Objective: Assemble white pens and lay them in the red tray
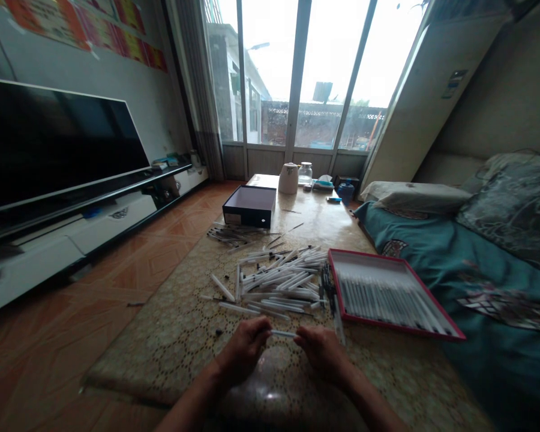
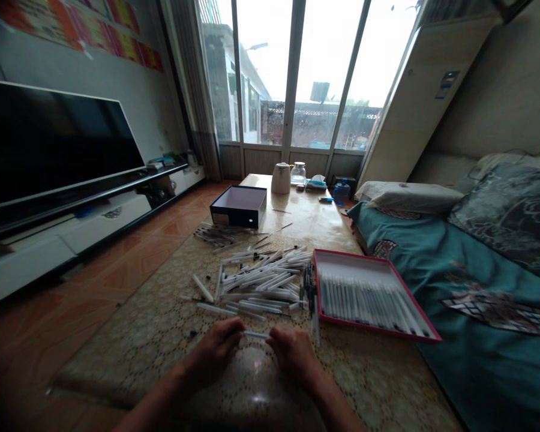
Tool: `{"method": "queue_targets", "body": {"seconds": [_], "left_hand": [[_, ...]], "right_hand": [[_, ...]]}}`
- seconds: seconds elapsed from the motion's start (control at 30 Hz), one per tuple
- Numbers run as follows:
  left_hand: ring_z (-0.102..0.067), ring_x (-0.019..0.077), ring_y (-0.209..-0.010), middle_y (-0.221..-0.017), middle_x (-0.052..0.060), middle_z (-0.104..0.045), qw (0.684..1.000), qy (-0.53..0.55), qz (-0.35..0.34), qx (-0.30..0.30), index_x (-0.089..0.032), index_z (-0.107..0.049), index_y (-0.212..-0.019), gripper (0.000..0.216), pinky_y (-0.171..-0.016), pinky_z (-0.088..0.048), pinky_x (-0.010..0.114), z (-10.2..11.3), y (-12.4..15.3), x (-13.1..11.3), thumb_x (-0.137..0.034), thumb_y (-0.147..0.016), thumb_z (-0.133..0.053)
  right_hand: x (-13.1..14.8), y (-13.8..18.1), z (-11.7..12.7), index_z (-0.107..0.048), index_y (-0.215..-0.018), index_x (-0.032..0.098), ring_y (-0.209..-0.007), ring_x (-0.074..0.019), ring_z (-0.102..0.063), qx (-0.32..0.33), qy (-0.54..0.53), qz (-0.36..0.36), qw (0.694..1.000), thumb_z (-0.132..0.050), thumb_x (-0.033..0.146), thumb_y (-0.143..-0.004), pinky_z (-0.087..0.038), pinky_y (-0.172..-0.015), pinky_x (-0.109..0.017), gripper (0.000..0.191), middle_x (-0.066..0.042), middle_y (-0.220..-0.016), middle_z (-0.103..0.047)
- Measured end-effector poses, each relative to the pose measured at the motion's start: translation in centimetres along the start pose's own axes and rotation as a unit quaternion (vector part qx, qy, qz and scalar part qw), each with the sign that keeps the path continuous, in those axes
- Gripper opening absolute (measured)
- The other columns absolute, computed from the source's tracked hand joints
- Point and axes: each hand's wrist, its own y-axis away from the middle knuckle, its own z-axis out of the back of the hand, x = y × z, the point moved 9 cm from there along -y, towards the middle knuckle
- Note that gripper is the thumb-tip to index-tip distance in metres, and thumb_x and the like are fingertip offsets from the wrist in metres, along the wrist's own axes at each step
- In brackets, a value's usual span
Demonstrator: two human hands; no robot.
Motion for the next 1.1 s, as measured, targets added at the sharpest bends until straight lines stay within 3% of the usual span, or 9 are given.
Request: {"method": "queue_targets", "body": {"seconds": [0.2, 0.3, 0.4, 0.5, 0.63, 0.7, 0.8, 0.97, 1.1], "left_hand": [[-0.043, 0.0118, -0.055, -0.058, -0.002, -0.051, 1.0, 0.011, -0.01, 0.002, -0.018, -0.059, -0.066, 0.017, -0.054, -0.033, 0.022, -0.4, -0.7, 0.1, -0.027, -0.079, -0.051], [-0.042, 0.0104, -0.049, -0.054, -0.003, -0.05, 0.997, 0.073, 0.03, 0.025, -0.017, -0.062, -0.069, 0.019, -0.048, -0.033, 0.021, -0.9, -1.0, 0.9, -0.031, -0.078, -0.054], [-0.047, 0.0101, -0.047, -0.06, -0.001, -0.056, 0.986, 0.148, 0.079, 0.014, -0.017, -0.065, -0.086, 0.022, -0.044, -0.035, 0.02, -1.0, -1.2, 2.3, -0.035, -0.073, -0.061], [-0.049, 0.0083, -0.043, -0.07, 0.0, -0.06, 0.976, 0.191, 0.101, -0.034, -0.019, -0.06, -0.101, 0.035, -0.041, -0.036, 0.019, -0.6, -1.3, 3.8, -0.039, -0.072, -0.063], [-0.047, 0.0063, -0.036, -0.066, -0.002, -0.058, 0.969, 0.212, 0.114, -0.057, -0.017, -0.06, -0.095, 0.032, -0.034, -0.032, 0.017, -0.8, -1.2, 4.9, -0.043, -0.075, -0.058], [-0.047, 0.0062, -0.035, -0.063, -0.002, -0.057, 0.968, 0.218, 0.112, -0.061, -0.017, -0.06, -0.092, 0.031, -0.034, -0.032, 0.016, -0.9, -1.2, 4.8, -0.043, -0.075, -0.059], [-0.045, 0.0055, -0.033, -0.059, -0.004, -0.055, 0.964, 0.232, 0.105, -0.072, -0.016, -0.059, -0.087, 0.029, -0.032, -0.032, 0.016, -0.7, -1.2, 4.4, -0.043, -0.076, -0.058], [-0.044, 0.0055, -0.032, -0.056, -0.005, -0.053, 0.962, 0.239, 0.095, -0.089, -0.016, -0.058, -0.081, 0.026, -0.031, -0.034, 0.016, -0.2, -1.2, 4.1, -0.042, -0.075, -0.059], [-0.042, 0.0048, -0.031, -0.055, -0.005, -0.053, 0.959, 0.244, 0.101, -0.097, -0.017, -0.058, -0.08, 0.025, -0.031, -0.032, 0.016, -0.2, -1.1, 4.3, -0.041, -0.074, -0.06]], "right_hand": [[-1.1, -0.4, 0.2, -0.058, -0.067, 0.018, -0.058, -0.0112, -0.053, 0.026, -0.059, -0.042, 0.997, -0.043, 0.034, -0.088, -0.03, -0.054, -0.019, 0.031, 0.002, -0.061, -0.06], [-0.9, -0.4, 0.7, -0.057, -0.065, 0.018, -0.058, -0.011, -0.052, 0.023, -0.087, -0.038, 0.995, -0.043, 0.036, -0.088, -0.031, -0.054, -0.019, 0.032, 0.002, -0.059, -0.058], [-1.0, -0.3, 2.0, -0.057, -0.066, 0.018, -0.058, -0.0116, -0.053, 0.011, -0.115, -0.038, 0.993, -0.041, 0.037, -0.088, -0.034, -0.055, -0.019, 0.034, 0.001, -0.06, -0.058], [-3.3, 0.1, 5.2, -0.058, -0.074, 0.018, -0.058, -0.0132, -0.055, -0.068, -0.144, -0.09, 0.983, -0.035, 0.039, -0.09, -0.038, -0.055, -0.021, 0.035, -0.001, -0.063, -0.06], [-10.0, 1.7, 9.9, -0.06, -0.091, 0.016, -0.057, -0.0162, -0.061, -0.2, -0.114, -0.28, 0.932, -0.032, 0.039, -0.088, -0.041, -0.056, -0.023, 0.036, -0.005, -0.064, -0.065], [-12.4, 1.9, 10.8, -0.063, -0.091, 0.016, -0.064, -0.0179, -0.065, -0.183, -0.026, -0.351, 0.918, -0.036, 0.037, -0.086, -0.042, -0.057, -0.023, 0.034, -0.007, -0.066, -0.068], [-14.3, 0.8, 10.5, -0.066, -0.081, 0.017, -0.072, -0.0212, -0.066, -0.112, 0.075, -0.385, 0.913, -0.04, 0.034, -0.084, -0.041, -0.057, -0.025, 0.031, -0.012, -0.074, -0.069], [-14.8, -0.3, 9.7, -0.067, -0.08, 0.014, -0.075, -0.0275, -0.066, -0.088, 0.109, -0.398, 0.906, -0.041, 0.039, -0.084, -0.04, -0.056, -0.029, 0.037, -0.019, -0.08, -0.068], [-14.1, 0.2, 10.0, -0.066, -0.083, 0.017, -0.069, -0.0248, -0.065, -0.097, 0.144, -0.398, 0.901, -0.04, 0.04, -0.086, -0.037, -0.054, -0.028, 0.036, -0.015, -0.076, -0.068]]}}
